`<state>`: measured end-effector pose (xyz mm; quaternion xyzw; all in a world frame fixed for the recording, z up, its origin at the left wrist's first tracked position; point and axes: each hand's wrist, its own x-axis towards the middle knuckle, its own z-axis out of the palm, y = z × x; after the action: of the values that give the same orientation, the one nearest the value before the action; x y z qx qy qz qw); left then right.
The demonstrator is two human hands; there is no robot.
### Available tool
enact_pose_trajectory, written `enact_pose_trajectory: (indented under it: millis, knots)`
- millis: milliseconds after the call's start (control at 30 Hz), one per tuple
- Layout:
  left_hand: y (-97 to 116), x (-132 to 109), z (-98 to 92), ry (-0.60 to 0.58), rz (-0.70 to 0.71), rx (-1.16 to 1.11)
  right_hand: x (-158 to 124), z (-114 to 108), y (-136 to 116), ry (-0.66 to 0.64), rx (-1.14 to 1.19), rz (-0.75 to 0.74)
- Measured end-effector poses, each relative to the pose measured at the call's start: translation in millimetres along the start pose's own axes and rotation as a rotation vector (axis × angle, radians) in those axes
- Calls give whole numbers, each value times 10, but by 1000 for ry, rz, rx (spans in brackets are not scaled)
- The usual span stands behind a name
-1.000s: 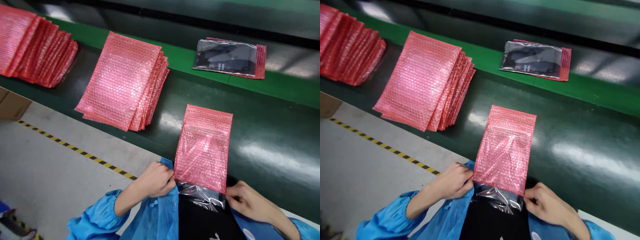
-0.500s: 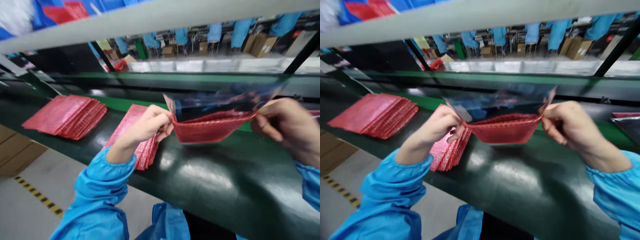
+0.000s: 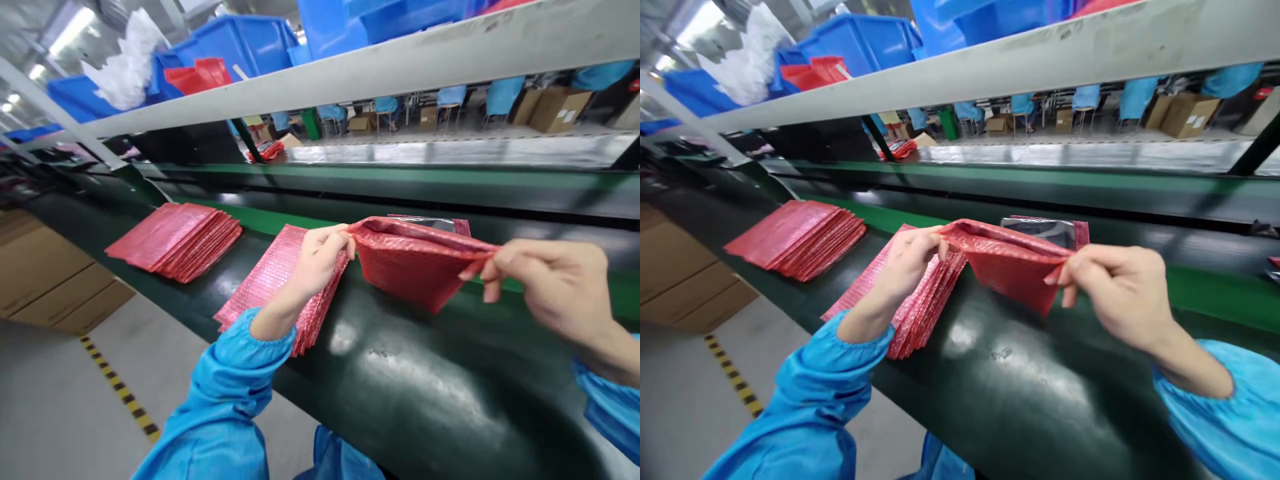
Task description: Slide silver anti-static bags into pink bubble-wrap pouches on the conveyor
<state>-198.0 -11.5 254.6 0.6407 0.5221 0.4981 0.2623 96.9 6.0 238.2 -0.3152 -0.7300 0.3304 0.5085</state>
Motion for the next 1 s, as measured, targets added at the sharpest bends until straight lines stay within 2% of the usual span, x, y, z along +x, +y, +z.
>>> enact_pose_trajectory:
  millis: [67,133,200,300,367,433,500,633,700,733,800,867,933,1000]
  knots:
    - [-131,-225,-21,80,20,34,-109,123,141,-87,-114,-237]
    - [-302,-521,-72,102,-33,65,-265,263,329,-232,-132,-361]
    - [-503,-861,-123,41,-212,102,-488,425,565,-383,-133,-370]
    - [-774,-1375,-129,-152,-576,134,-919,680,932,-596,-189,-307]
    - [-875,-1653,-65,-233,-663,173,-1189,826,1099,-677,-220,-279]
    - [-908,-1825,43,-272,-584,219,-1371,939,1163,-720,-222,-263]
    - [-911,-1871,179,-283,-399,246,-1436,1017,1145,-748,-215,-256]
    - [-940,-1669,563,-218,-44,237,-1248,1021,1142,-822,-213,-223]
    - [-962,-1508,818,-215,63,209,-1003,890,1275,-785,-306,-110]
    - [-971,-1434,951,-233,111,195,-845,784,1381,-715,-379,-8]
    - [-994,-1320,1198,-301,212,198,-483,504,1640,-445,-514,294]
    - [-1041,-1264,1377,-394,293,289,-121,192,1903,-150,-454,702]
    - [-1126,-1254,1464,-492,326,431,175,-53,2112,-26,-441,844]
    - [-1236,-1267,1474,-566,306,533,375,-153,2249,24,-398,925]
